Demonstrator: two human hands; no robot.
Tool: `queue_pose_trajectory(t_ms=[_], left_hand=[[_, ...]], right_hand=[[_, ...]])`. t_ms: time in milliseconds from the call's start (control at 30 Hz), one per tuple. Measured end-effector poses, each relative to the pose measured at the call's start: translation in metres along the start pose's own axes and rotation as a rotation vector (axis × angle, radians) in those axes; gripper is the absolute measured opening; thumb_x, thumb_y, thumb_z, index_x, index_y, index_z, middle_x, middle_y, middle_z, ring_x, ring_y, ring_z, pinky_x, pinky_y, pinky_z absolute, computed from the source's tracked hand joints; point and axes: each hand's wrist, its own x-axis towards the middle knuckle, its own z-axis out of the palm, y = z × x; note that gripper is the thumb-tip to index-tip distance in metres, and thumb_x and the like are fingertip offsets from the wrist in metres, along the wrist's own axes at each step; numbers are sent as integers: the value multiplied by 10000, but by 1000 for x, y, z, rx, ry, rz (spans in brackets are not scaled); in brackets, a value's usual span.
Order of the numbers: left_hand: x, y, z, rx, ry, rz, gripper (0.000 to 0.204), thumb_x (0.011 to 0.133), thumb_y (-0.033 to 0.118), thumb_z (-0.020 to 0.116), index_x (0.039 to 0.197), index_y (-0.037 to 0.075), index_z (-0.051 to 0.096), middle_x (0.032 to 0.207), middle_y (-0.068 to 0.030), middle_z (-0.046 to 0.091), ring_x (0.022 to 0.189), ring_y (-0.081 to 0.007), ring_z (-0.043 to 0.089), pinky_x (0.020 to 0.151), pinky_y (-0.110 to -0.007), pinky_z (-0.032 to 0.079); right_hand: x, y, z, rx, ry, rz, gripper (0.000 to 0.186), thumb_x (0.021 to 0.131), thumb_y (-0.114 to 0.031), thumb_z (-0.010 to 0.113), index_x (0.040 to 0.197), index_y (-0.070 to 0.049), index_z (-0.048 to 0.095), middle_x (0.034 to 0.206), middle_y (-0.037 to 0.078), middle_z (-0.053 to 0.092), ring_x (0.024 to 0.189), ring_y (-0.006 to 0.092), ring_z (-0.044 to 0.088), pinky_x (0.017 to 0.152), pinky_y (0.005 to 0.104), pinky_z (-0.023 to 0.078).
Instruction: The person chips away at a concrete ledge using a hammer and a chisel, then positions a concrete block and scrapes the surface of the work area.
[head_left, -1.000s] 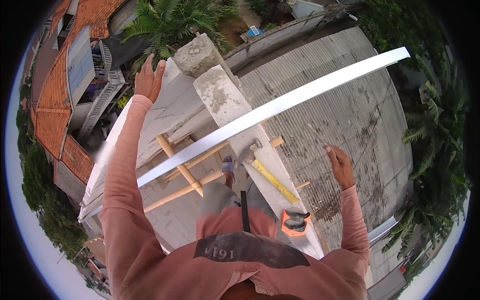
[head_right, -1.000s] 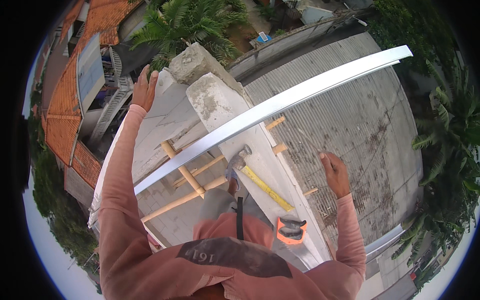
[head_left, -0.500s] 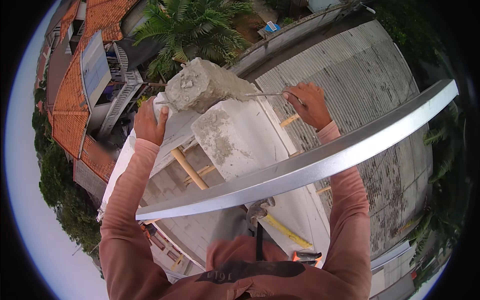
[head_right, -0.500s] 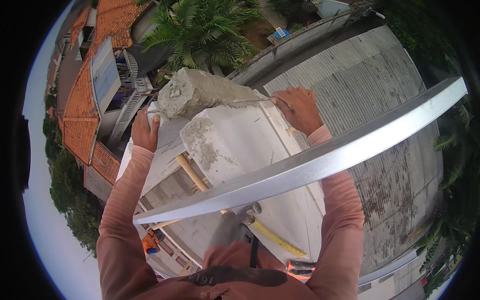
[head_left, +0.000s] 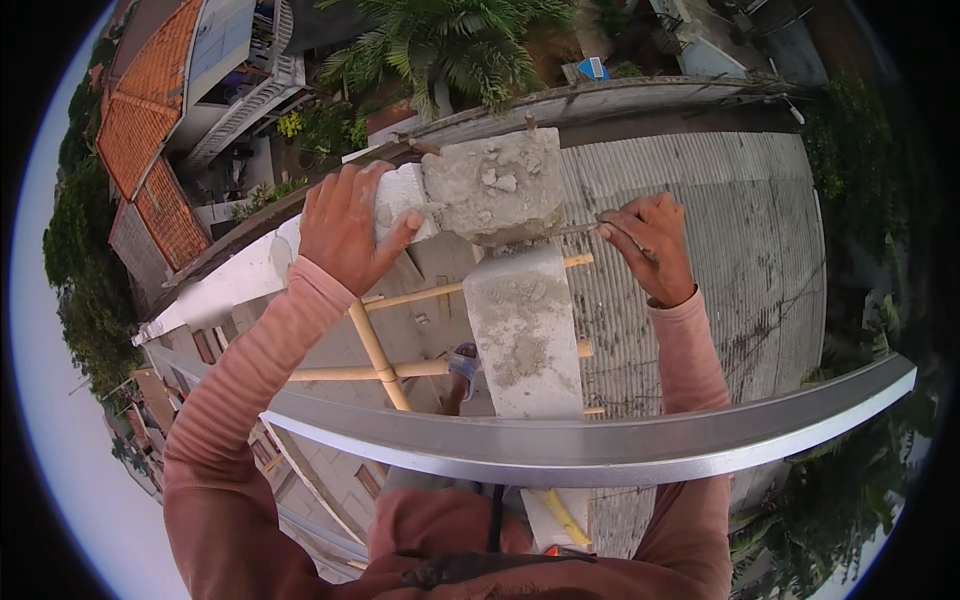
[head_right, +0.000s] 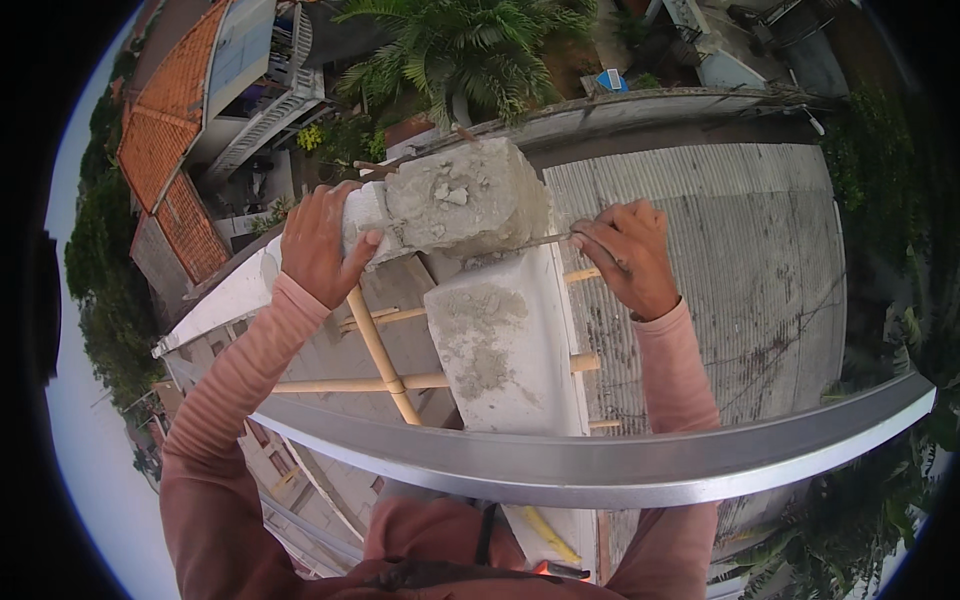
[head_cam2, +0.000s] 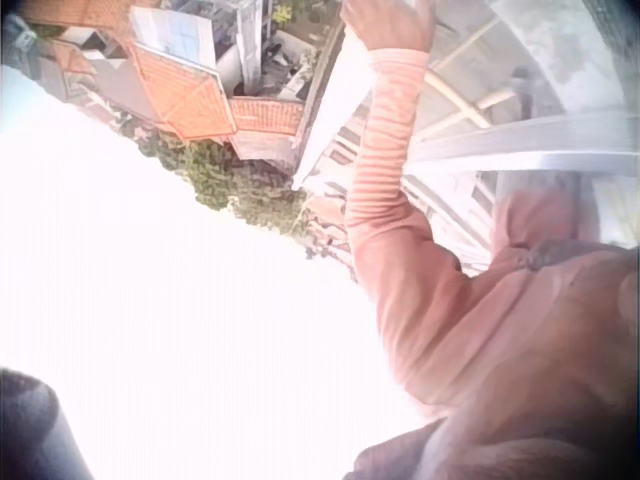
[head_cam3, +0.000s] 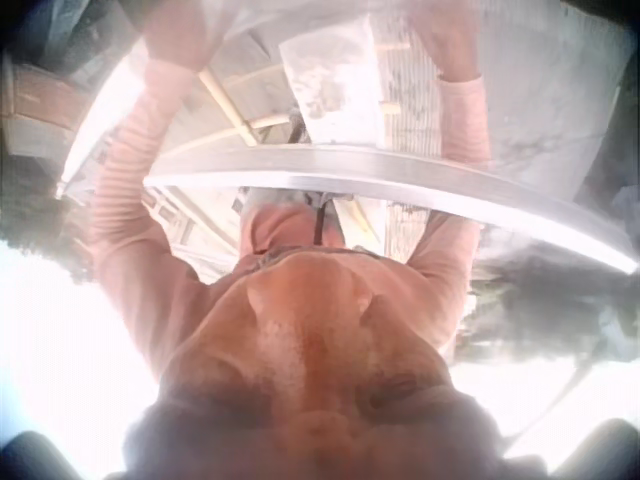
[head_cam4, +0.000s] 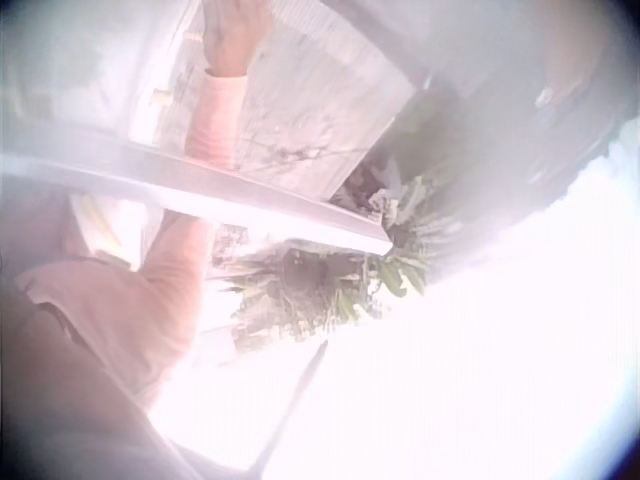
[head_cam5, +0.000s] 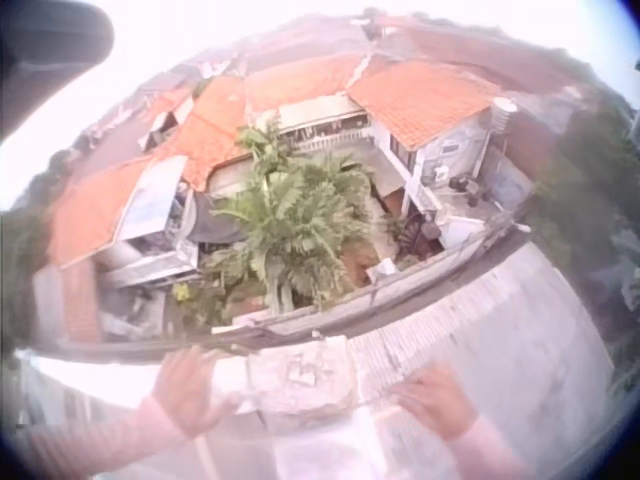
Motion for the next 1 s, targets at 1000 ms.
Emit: queue_pose_trajectory(t_ms=[1000], left_hand=[[-5,-5,5,3,66,14,614,945,507,589,1263,-18,559,1056,-174,590,956,-338,563,869,-455,429]], right_hand=[[10,-29,-26,-274,-43,-154,198,803,-125,802,991,-107,744,880,-17,667,774,180,497,724,333,359]])
